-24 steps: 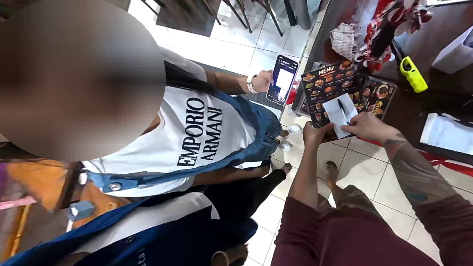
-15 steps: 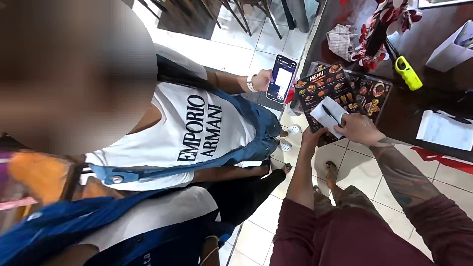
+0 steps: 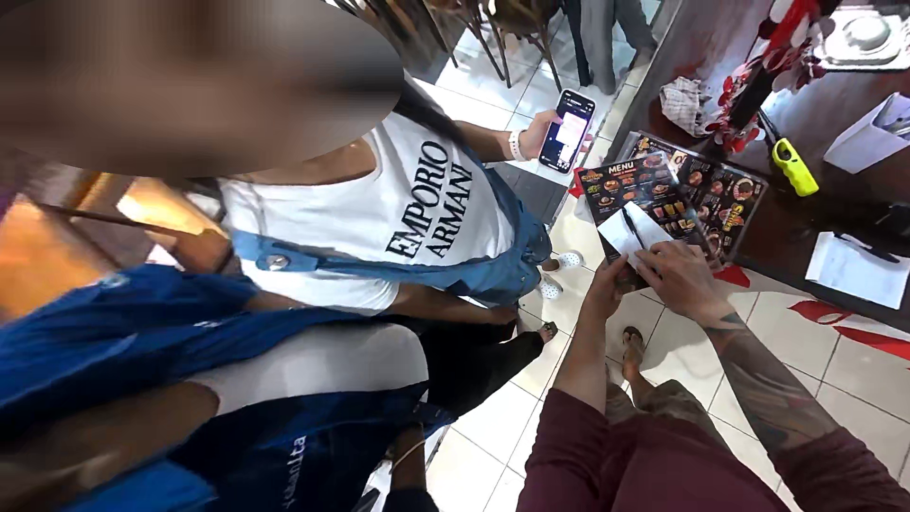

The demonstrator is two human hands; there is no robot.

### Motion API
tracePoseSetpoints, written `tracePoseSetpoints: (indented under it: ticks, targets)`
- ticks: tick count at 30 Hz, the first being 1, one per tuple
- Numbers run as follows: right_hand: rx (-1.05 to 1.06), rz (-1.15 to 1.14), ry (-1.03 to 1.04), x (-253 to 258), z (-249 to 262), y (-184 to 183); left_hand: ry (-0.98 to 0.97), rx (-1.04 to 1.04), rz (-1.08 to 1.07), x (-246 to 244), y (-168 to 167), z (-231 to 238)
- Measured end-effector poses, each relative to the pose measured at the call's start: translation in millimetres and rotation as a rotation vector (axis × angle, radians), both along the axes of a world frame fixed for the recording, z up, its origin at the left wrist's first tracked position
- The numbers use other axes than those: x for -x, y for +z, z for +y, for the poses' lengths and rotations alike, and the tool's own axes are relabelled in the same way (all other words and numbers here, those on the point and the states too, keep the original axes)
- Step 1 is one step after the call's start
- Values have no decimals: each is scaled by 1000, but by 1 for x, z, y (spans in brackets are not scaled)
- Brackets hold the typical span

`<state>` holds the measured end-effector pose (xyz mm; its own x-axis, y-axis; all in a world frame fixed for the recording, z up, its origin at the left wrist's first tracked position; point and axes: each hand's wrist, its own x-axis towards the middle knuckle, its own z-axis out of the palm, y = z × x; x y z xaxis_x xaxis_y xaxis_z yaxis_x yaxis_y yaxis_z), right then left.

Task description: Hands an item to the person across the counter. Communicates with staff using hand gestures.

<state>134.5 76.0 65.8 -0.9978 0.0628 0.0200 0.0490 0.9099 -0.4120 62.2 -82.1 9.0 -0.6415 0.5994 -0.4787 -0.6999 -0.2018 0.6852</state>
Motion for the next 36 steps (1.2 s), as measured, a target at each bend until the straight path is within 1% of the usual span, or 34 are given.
tracePoseSetpoints:
  ticks: [5,8,10,14,17,22,25,28,31,36]
  targets:
    - [-8,38,-23,-2,-52,25,64,-239,-73,-1,7,-41]
    - [4,31,-10,0,-81,33,154,-321,-143,-1,20,-63]
    - [15,-21,-2,2,-99,41,176,-335,-152,-2,27,-78]
    - [46,-134,8,6,-131,56,219,-287,-125,-12,34,-106]
    - [39,-134,22,8,-149,64,292,-345,-151,-17,37,-121]
    - [26,-171,52,6,-172,74,409,-417,-218,-29,53,-141]
    - [18,-182,60,3,-183,75,418,-480,-186,-35,51,-150]
    - [1,-169,60,2,-190,74,449,-491,-124,-40,47,-156]
    - [-10,-159,69,-2,-197,72,424,-506,-82,-46,44,-160]
    - [-24,-186,104,-7,-208,72,480,-494,-155,-54,42,-168]
